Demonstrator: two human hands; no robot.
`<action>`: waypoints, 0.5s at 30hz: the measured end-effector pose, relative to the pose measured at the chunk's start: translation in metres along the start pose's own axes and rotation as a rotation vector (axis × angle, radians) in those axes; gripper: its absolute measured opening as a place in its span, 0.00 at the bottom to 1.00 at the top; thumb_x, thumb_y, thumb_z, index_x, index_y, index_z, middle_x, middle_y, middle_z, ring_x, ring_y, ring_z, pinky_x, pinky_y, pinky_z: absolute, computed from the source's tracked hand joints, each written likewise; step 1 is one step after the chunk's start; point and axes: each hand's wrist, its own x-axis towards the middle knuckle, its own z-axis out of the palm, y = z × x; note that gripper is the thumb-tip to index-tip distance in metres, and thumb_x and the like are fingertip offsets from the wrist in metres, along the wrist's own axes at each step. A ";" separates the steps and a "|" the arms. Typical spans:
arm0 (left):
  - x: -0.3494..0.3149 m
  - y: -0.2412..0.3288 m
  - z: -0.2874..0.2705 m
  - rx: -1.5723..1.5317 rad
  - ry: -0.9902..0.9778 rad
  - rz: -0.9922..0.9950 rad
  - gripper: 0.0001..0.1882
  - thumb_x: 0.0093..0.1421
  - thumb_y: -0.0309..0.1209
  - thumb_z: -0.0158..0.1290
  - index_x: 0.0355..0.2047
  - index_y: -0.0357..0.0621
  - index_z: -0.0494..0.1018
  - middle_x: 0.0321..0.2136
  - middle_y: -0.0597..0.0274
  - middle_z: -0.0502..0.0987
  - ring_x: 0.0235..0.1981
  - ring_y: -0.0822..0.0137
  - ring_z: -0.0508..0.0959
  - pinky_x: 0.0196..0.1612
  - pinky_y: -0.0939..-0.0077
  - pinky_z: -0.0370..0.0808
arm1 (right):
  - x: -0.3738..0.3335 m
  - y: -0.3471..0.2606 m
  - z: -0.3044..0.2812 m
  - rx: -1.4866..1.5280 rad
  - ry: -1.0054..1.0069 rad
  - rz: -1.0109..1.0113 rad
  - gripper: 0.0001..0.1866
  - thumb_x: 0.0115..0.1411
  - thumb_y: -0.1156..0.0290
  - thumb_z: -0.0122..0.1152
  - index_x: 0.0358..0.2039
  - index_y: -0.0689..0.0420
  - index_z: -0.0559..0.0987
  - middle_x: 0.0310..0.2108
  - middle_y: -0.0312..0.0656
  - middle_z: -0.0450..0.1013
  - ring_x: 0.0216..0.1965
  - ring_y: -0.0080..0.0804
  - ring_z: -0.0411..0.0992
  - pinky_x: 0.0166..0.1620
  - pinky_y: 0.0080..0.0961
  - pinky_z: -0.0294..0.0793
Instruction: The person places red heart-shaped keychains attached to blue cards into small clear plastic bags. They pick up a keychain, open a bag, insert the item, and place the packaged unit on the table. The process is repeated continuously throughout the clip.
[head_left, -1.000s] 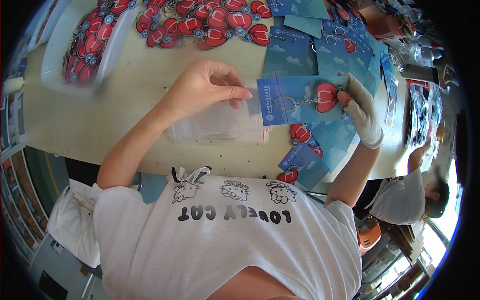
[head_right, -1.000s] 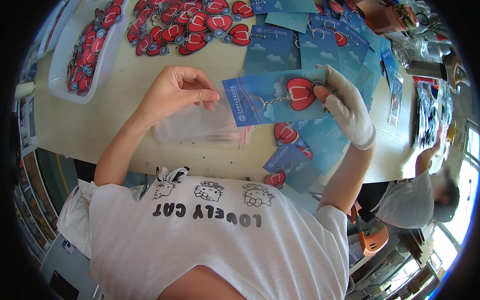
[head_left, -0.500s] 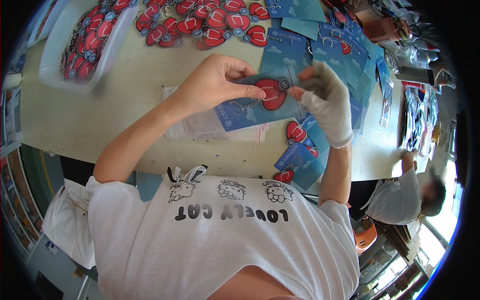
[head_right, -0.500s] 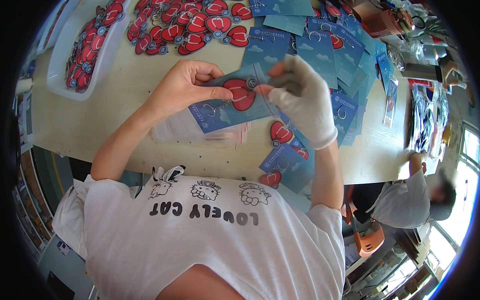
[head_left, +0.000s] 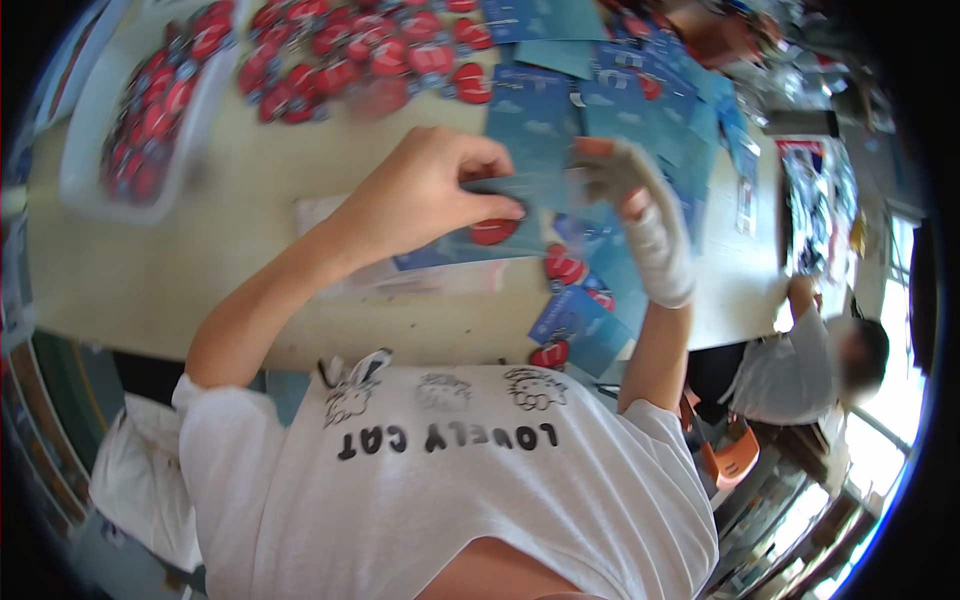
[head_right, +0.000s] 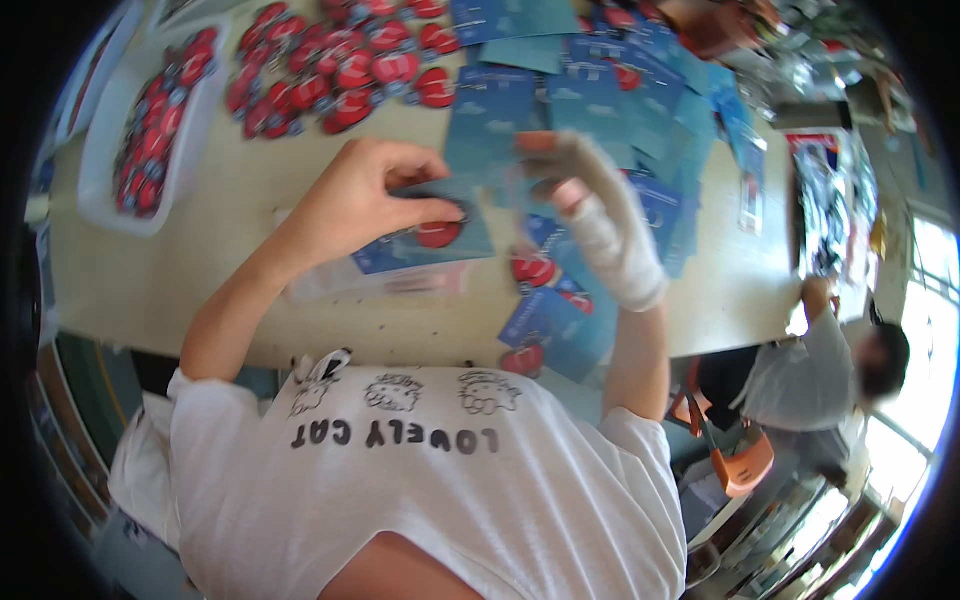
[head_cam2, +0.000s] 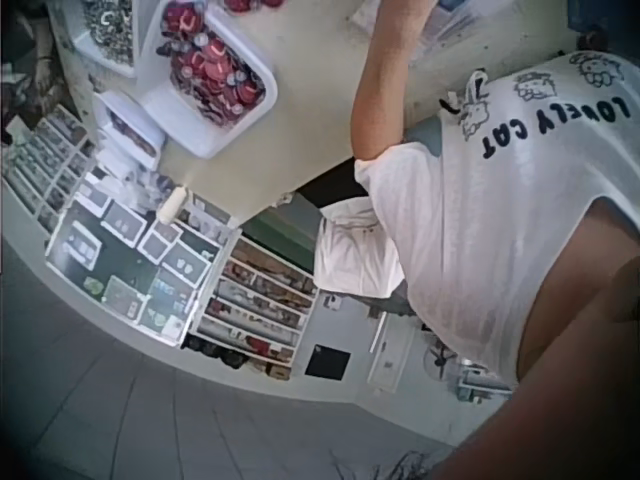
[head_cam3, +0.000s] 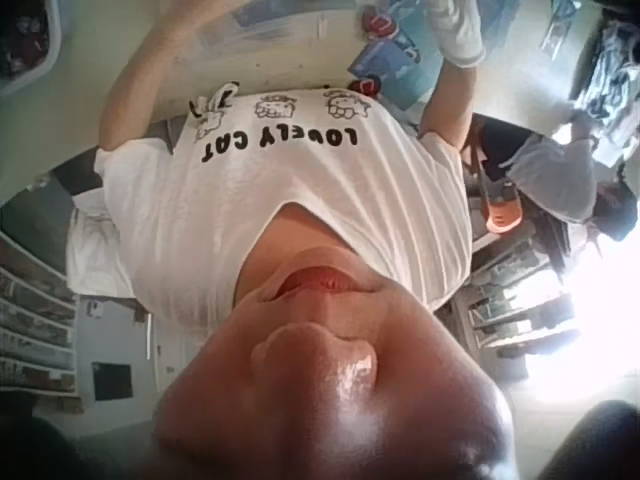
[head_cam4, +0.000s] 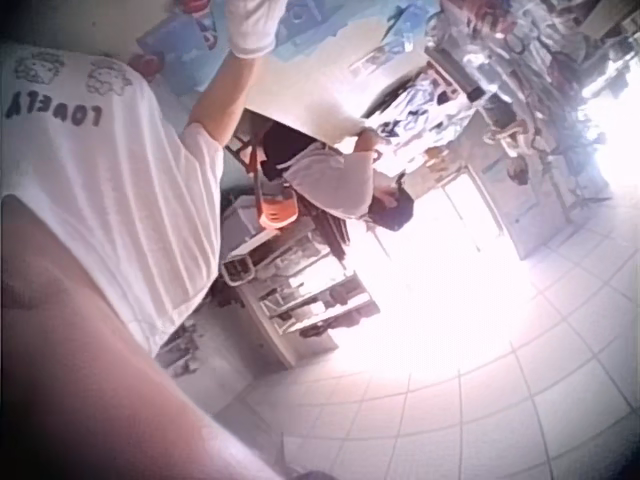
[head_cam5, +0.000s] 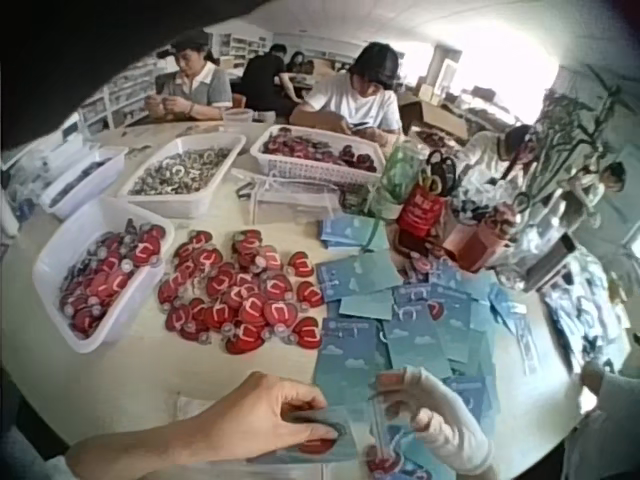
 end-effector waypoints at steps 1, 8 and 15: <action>0.002 0.002 0.004 -0.009 -0.018 0.002 0.08 0.53 0.23 0.61 0.30 0.32 0.74 0.25 0.64 0.79 0.28 0.80 0.76 0.33 0.85 0.73 | -0.004 -0.002 0.003 -0.079 -0.041 0.093 0.19 0.59 0.70 0.59 0.49 0.65 0.71 0.38 0.39 0.72 0.38 0.23 0.70 0.42 0.20 0.69; 0.017 0.012 0.006 0.585 0.445 0.579 0.28 0.48 0.28 0.63 0.51 0.42 0.68 0.46 0.55 0.73 0.50 0.58 0.72 0.53 0.67 0.68 | -0.070 0.029 -0.111 -0.161 0.596 0.008 0.16 0.59 0.76 0.54 0.49 0.64 0.74 0.36 0.41 0.76 0.31 0.21 0.73 0.33 0.17 0.73; -0.019 -0.040 -0.009 0.877 0.188 0.183 0.28 0.44 0.37 0.65 0.44 0.40 0.68 0.38 0.55 0.70 0.43 0.54 0.69 0.47 0.61 0.66 | -0.092 0.093 -0.294 0.080 1.192 -0.134 0.12 0.60 0.72 0.57 0.42 0.66 0.76 0.34 0.41 0.76 0.24 0.22 0.71 0.26 0.14 0.72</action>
